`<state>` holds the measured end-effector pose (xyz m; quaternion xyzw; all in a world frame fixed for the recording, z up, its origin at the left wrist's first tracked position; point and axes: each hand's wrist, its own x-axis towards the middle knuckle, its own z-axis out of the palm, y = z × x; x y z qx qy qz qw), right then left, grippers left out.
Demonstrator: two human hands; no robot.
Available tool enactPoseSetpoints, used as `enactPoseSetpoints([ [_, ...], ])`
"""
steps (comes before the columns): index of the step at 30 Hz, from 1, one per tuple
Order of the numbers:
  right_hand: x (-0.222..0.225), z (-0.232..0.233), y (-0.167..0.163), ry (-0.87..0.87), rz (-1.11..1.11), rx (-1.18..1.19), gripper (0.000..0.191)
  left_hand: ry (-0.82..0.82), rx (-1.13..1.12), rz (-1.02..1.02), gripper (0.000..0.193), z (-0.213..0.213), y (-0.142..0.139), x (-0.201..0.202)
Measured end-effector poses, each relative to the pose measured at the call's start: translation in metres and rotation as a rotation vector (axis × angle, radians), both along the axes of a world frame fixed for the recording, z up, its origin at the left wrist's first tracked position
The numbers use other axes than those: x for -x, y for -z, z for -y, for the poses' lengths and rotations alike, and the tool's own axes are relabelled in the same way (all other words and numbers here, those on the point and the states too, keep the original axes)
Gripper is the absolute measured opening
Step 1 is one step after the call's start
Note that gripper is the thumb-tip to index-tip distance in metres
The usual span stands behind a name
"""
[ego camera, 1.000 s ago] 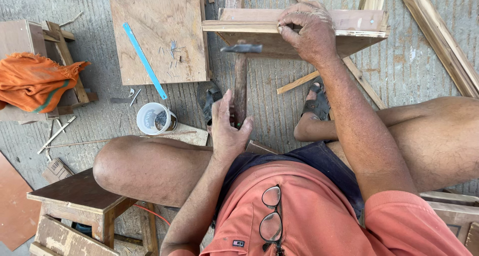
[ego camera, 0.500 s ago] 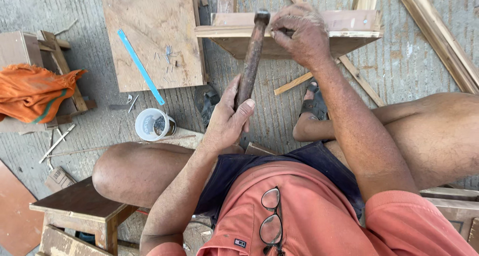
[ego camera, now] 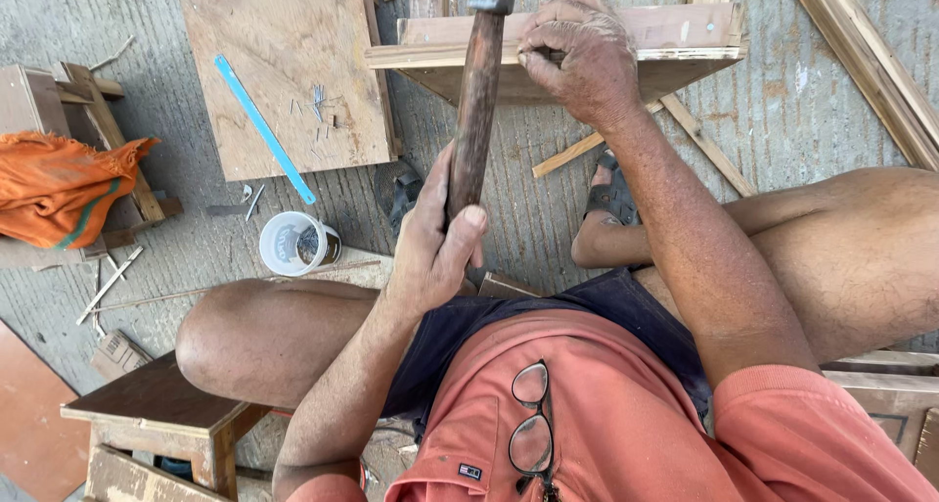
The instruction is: The person sits on the floor assembling a wooden drawer. They position a wooden strip against the drawer box, place nails, and hammer the nails in with a hammer, working along the edge and repositioning the drawer as they fasten the pieces together.
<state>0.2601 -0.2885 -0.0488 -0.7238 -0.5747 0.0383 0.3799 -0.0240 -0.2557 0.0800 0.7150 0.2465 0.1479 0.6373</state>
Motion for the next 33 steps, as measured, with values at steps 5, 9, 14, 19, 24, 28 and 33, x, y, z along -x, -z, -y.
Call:
enactPoseSetpoints([
  [5,0.007,0.0,-0.001,0.213,-0.428,0.514,0.017,-0.037,0.253,-0.113,0.07,-0.004,0.015,0.0],
  [9,0.006,0.005,-0.007,0.019,-0.014,0.037,0.01,-0.095,0.344,-0.054,0.071,-0.009,0.028,0.006],
  [14,0.002,0.014,-0.016,-0.106,0.041,0.02,0.036,-0.118,0.341,-0.097,0.069,-0.01,0.039,0.011],
  [19,0.009,0.025,-0.021,-0.039,0.126,0.053,0.032,-0.122,0.353,-0.102,0.066,-0.011,0.049,0.015],
  [24,0.009,0.026,-0.019,-0.024,0.233,-0.003,0.028,-0.109,0.322,-0.084,0.068,-0.012,0.055,0.019],
  [28,0.007,0.026,-0.015,-0.033,0.196,0.001,0.027,-0.153,0.315,-0.209,0.063,-0.01,0.052,0.016],
  [33,0.003,0.026,-0.012,-0.037,0.211,0.004,0.025,-0.131,0.102,-0.296,0.065,-0.003,0.033,0.021],
])
